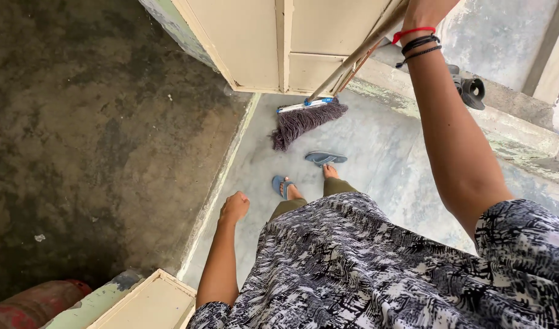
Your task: Mop the outdoor floor area near a doorway.
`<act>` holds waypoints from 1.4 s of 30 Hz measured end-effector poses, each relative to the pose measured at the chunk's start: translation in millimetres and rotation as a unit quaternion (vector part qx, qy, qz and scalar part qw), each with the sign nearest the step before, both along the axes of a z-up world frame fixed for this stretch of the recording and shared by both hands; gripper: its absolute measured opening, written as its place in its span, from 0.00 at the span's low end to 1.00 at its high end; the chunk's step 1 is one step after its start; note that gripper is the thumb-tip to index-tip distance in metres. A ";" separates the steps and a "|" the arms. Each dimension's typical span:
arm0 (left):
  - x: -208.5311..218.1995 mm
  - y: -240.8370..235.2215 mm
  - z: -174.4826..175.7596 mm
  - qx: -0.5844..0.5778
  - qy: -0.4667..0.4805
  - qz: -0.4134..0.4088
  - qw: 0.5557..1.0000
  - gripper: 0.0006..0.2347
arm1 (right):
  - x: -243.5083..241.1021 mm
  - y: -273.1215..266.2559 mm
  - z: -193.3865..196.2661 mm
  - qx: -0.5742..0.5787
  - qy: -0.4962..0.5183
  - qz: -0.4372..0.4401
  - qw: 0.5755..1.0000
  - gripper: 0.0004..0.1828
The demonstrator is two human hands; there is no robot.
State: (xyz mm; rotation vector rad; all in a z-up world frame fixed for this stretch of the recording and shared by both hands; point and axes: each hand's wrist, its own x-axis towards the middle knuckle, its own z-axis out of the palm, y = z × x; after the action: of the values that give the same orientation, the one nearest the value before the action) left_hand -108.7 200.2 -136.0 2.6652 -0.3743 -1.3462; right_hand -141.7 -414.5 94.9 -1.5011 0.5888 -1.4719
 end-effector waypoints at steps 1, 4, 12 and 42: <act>-0.1 -7.2 6.3 -0.019 -0.010 0.006 1.000 0.15 | 2.9 9.6 11.2 0.012 -0.011 0.008 1.000 0.19; -12.1 -35.8 52.9 -0.076 -0.062 0.033 0.995 0.14 | -3.5 32.4 -1.8 0.046 -0.050 0.034 0.997 0.19; -91.3 -48.3 21.6 0.037 -0.006 0.073 0.997 0.14 | -21.9 5.6 -2.6 0.028 -0.001 0.128 0.991 0.25; -311.3 63.7 67.6 -0.050 -0.200 0.342 0.917 0.09 | -10.0 -167.3 -52.2 0.166 0.044 0.300 0.938 0.10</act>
State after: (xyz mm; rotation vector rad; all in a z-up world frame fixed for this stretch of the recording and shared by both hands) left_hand -420.0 263.9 -68.5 2.5783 0.4190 -0.5597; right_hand -151.7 -581.8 42.7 -1.3214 0.3581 -0.7936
